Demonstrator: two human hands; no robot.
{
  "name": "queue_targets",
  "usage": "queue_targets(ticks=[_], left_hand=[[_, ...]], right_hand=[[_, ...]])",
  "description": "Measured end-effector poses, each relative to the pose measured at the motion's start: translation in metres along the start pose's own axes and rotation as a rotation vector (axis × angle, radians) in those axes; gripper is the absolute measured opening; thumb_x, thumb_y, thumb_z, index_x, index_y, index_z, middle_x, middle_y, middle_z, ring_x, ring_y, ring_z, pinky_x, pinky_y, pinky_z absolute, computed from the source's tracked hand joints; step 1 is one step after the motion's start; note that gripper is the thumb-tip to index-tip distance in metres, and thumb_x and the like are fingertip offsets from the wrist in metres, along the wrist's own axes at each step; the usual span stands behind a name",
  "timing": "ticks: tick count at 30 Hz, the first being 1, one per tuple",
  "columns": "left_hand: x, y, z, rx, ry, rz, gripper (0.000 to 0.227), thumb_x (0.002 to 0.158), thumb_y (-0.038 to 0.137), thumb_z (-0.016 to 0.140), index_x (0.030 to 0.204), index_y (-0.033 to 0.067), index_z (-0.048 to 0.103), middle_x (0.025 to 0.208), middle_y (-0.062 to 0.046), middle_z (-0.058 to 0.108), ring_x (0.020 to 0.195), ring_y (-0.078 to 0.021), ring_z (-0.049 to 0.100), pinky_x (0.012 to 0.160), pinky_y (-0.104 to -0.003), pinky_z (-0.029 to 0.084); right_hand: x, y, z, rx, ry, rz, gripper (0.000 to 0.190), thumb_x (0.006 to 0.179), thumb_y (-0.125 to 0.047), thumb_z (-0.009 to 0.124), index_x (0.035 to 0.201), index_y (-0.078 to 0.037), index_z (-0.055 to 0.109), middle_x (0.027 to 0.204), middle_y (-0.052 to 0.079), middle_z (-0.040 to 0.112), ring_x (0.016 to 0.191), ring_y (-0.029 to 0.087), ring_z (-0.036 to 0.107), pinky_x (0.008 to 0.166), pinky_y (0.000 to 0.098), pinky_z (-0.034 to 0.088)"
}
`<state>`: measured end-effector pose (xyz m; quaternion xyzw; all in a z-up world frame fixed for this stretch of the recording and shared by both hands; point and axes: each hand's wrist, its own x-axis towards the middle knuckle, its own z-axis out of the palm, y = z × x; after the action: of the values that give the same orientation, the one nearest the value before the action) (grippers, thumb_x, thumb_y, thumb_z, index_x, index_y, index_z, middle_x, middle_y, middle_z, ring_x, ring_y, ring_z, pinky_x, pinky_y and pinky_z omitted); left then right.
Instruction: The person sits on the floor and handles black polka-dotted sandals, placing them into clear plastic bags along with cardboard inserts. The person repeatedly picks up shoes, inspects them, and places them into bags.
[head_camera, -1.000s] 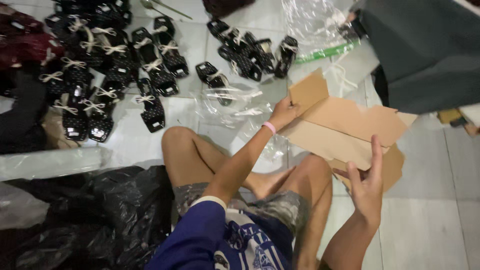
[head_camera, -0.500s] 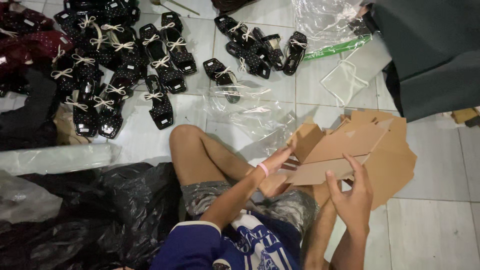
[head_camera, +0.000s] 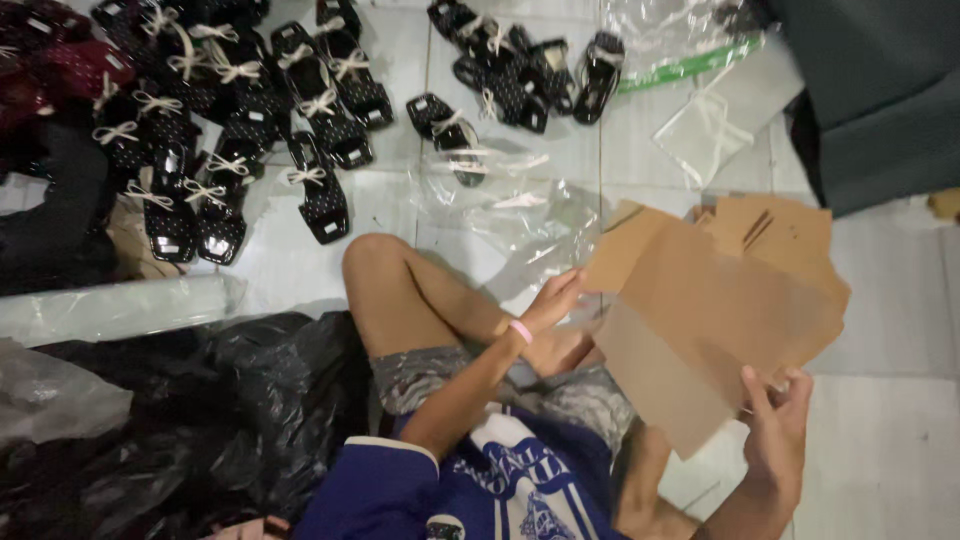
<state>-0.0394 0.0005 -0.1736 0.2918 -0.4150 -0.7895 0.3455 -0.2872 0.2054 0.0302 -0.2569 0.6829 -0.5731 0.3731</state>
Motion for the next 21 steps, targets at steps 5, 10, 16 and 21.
queue_targets(ticks=[5,10,16,21], left_hand=[[-0.005,-0.002,0.011,0.135,-0.037,0.190,0.047,0.103,0.016,0.061,0.148,0.0044,0.052,0.141,-0.005,0.061,0.120,-0.0102,0.057,0.102,-0.029,0.050],[-0.043,0.028,-0.012,0.948,0.616,0.403,0.051,0.092,0.028,0.083,0.138,0.0154,0.063,0.139,-0.010,0.057,0.133,-0.0278,0.054,0.115,-0.038,0.048],[0.015,0.097,-0.103,1.207,1.035,0.130,0.127,0.061,0.053,0.092,0.154,0.0005,0.024,0.147,-0.046,0.024,0.136,-0.0583,0.029,0.102,-0.063,0.033],[0.021,0.137,-0.137,0.778,0.863,0.175,0.061,0.088,0.013,0.074,0.144,0.0126,0.049,0.103,-0.015,0.074,0.094,-0.0271,0.071,0.086,-0.035,0.058]], right_hand=[[0.002,0.037,-0.013,0.096,-0.007,0.092,0.065,0.096,-0.005,0.067,0.157,-0.007,0.044,0.146,0.009,0.058,0.129,0.021,0.059,0.105,0.0368,0.049],[-0.017,0.054,-0.043,0.484,0.221,0.168,0.053,0.101,-0.012,0.061,0.152,-0.003,0.049,0.147,0.011,0.061,0.134,0.028,0.062,0.110,0.0451,0.053],[0.003,0.105,-0.096,0.625,0.227,0.123,0.055,0.099,-0.021,0.062,0.149,0.000,0.051,0.144,0.015,0.063,0.131,0.034,0.064,0.110,0.0469,0.055],[0.083,0.133,-0.102,0.364,0.257,0.096,0.058,0.102,-0.021,0.068,0.152,-0.003,0.046,0.150,0.013,0.057,0.133,0.030,0.061,0.111,0.0420,0.055]])
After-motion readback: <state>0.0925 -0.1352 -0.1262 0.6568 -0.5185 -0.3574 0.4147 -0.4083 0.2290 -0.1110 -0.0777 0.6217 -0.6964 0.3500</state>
